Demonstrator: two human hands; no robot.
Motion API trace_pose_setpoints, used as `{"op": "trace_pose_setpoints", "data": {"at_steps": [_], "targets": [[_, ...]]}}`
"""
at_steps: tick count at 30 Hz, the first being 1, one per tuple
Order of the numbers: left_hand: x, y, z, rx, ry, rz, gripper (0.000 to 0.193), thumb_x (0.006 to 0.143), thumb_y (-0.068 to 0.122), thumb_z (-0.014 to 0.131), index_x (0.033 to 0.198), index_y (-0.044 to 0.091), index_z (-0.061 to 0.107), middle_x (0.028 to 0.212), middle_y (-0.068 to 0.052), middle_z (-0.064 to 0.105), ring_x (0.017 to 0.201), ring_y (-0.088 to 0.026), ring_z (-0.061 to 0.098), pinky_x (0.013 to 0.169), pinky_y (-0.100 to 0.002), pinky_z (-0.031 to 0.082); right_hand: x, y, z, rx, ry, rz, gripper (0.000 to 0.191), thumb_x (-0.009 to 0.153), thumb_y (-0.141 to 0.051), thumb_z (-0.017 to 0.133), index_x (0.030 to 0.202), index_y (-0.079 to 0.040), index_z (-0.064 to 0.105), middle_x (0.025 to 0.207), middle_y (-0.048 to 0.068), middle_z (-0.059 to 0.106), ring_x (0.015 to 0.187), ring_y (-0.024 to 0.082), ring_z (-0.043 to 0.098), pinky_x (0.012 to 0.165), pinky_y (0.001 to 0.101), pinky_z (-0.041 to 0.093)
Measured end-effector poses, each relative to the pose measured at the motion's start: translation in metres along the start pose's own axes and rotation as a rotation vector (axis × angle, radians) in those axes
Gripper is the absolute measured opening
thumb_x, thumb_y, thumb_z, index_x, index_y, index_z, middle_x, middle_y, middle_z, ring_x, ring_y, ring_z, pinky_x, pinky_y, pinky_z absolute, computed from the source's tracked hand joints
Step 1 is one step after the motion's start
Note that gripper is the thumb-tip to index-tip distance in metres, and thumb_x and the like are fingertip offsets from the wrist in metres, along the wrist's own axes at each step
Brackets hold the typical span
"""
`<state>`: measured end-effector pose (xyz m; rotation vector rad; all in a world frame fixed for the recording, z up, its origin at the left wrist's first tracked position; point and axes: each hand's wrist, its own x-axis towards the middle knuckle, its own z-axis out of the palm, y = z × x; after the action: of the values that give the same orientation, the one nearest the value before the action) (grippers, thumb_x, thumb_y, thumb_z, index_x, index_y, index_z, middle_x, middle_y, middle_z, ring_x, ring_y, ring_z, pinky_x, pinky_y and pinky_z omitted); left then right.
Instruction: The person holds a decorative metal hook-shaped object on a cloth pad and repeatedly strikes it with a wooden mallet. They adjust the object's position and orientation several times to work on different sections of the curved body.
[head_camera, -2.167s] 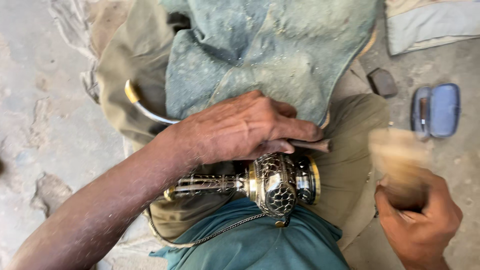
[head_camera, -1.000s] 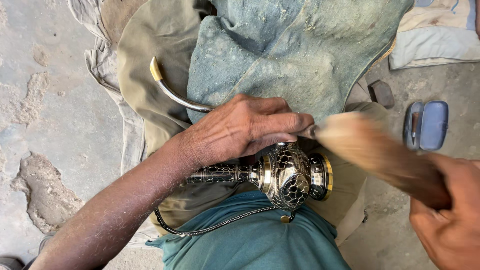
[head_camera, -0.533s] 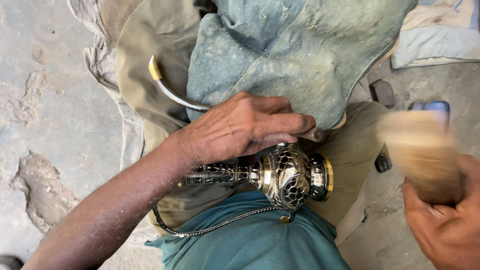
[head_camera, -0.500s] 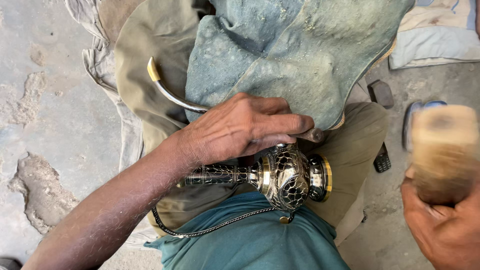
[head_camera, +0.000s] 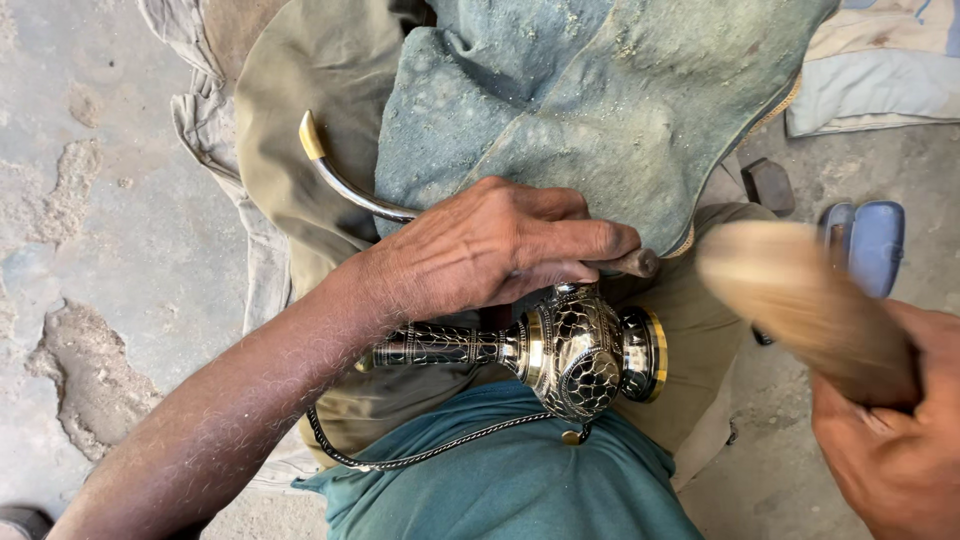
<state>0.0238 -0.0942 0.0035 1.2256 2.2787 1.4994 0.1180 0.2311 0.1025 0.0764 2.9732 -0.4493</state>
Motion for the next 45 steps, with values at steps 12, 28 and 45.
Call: {"op": "trace_pose_setpoints", "data": {"at_steps": [12, 28, 45], "targets": [[0.005, 0.004, -0.002, -0.027, -0.023, -0.044, 0.037, 0.102, 0.030, 0.062, 0.138, 0.022, 0.057, 0.104, -0.005, 0.071, 0.076, -0.025, 0.074, 0.065, -0.043, 0.062, -0.005, 0.016, 0.003, 0.011, 0.019, -0.040, 0.024, 0.094, 0.008, 0.072, 0.116, 0.007, 0.064, 0.097, 0.017, 0.067, 0.082, 0.023, 0.069, 0.074, 0.0320, 0.054], [0.004, 0.003, -0.005, 0.020, -0.012, 0.022, 0.040, 0.101, 0.026, 0.065, 0.140, 0.023, 0.055, 0.106, -0.006, 0.072, 0.086, -0.030, 0.074, 0.072, -0.047, 0.059, -0.005, 0.015, 0.001, -0.093, -0.054, -0.009, 0.025, 0.091, 0.014, 0.071, 0.114, 0.005, 0.066, 0.092, 0.016, 0.065, 0.078, 0.022, 0.065, 0.068, 0.0323, 0.054], [0.007, 0.004, -0.013, 0.039, -0.015, 0.060, 0.036, 0.101, 0.029, 0.067, 0.134, 0.019, 0.056, 0.100, -0.011, 0.068, 0.079, -0.037, 0.070, 0.066, -0.051, 0.055, -0.005, 0.008, 0.003, -0.358, 0.206, -0.319, 0.025, 0.089, -0.003, 0.081, 0.108, 0.001, 0.065, 0.095, 0.013, 0.069, 0.087, 0.026, 0.071, 0.080, 0.0336, 0.055]]}}
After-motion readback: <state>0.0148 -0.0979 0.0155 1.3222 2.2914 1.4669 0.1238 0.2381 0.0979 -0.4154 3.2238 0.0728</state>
